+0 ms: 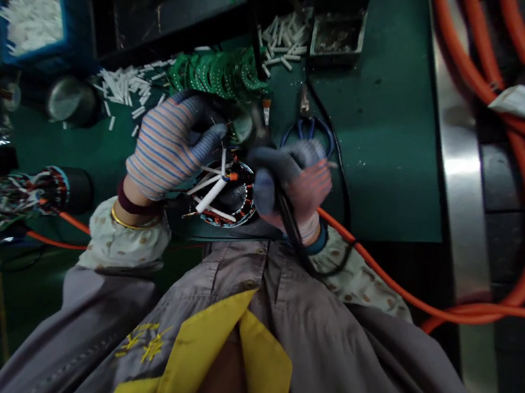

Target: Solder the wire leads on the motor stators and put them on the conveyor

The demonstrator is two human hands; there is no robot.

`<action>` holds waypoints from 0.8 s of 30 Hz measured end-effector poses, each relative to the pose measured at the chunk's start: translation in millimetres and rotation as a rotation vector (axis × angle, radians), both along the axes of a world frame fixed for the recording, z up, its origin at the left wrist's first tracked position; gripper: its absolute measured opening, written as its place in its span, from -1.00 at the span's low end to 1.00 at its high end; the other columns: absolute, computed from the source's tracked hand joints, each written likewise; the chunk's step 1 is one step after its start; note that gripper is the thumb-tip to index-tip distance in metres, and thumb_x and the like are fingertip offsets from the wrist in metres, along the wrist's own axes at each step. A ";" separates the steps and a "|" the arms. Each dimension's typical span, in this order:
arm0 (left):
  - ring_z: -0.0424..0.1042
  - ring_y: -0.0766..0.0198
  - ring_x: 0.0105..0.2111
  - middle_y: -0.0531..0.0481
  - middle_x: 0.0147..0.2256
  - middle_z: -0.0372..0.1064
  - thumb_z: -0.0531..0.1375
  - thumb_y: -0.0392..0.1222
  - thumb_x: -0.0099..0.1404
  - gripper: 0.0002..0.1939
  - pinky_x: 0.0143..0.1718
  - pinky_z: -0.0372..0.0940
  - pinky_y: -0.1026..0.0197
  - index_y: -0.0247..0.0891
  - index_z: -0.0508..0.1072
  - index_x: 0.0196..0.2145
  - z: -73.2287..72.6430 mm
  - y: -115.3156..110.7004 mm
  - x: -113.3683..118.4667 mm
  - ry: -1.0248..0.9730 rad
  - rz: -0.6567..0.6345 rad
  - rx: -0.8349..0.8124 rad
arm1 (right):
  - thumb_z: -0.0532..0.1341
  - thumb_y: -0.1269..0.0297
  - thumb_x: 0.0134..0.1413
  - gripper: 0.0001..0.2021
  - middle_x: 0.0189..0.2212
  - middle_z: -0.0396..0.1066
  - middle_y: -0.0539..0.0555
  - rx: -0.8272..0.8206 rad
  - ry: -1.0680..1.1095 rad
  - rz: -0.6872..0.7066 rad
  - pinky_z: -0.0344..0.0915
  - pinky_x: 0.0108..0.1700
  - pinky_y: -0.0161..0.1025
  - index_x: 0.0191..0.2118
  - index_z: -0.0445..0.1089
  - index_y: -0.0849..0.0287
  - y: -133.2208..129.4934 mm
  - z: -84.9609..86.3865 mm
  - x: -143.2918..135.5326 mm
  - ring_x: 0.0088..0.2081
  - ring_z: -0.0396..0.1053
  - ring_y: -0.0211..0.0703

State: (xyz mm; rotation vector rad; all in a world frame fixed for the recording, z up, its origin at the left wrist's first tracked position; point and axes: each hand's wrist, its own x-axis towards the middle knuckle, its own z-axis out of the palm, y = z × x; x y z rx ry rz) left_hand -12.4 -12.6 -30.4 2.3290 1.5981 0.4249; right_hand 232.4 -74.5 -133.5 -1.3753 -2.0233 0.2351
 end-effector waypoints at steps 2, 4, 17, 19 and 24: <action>0.67 -0.20 0.04 -0.17 0.04 0.68 0.19 0.12 0.69 -0.78 0.12 0.57 -0.23 0.03 0.57 -0.04 2.9 1.0 -2.2 0.028 -0.044 0.009 | 0.05 -0.21 0.71 -0.45 -0.25 0.53 0.22 0.081 0.095 -0.042 0.46 -0.07 0.10 -0.06 0.72 -0.05 -12.1 -1.4 4.9 -0.13 0.55 0.18; 0.67 -0.20 -0.02 -0.19 -0.01 0.68 0.22 0.11 0.66 -0.79 0.06 0.59 -0.22 0.01 0.57 -0.06 5.9 3.1 -3.8 0.063 -0.092 0.008 | -0.07 -0.33 0.71 -0.30 -0.37 0.50 0.17 0.178 0.197 -0.034 0.46 -0.15 0.06 -0.18 0.70 -0.10 -18.5 1.5 7.1 -0.22 0.54 0.13; 0.64 -0.27 -0.03 -0.31 0.00 0.66 0.22 -0.02 0.61 -0.77 0.05 0.56 -0.21 -0.10 0.62 0.07 24.0 8.2 8.7 0.306 -0.142 -0.050 | -0.08 -0.24 0.73 -0.33 -0.43 0.50 0.12 0.247 0.347 0.008 0.44 -0.18 0.06 -0.14 0.75 -0.15 -16.9 7.1 0.8 -0.29 0.52 0.10; 0.63 -0.27 -0.04 -0.29 -0.02 0.65 0.22 0.00 0.60 -0.77 0.04 0.55 -0.19 -0.08 0.61 0.05 22.7 8.0 8.7 0.292 -0.135 -0.045 | -0.08 -0.24 0.72 -0.33 -0.43 0.48 0.12 0.273 0.374 -0.001 0.44 -0.17 0.08 -0.13 0.75 -0.16 -16.4 4.5 -2.3 -0.29 0.51 0.11; 0.65 -0.37 0.04 -0.28 -0.01 0.61 0.32 0.04 0.58 -0.82 0.18 0.51 -0.31 -0.05 0.58 -0.01 25.0 7.5 14.4 0.215 -0.051 -0.153 | -0.09 -0.22 0.71 -0.34 -0.42 0.50 0.12 0.254 0.346 -0.004 0.43 -0.15 0.10 -0.12 0.74 -0.16 -15.2 0.7 -4.3 -0.31 0.49 0.10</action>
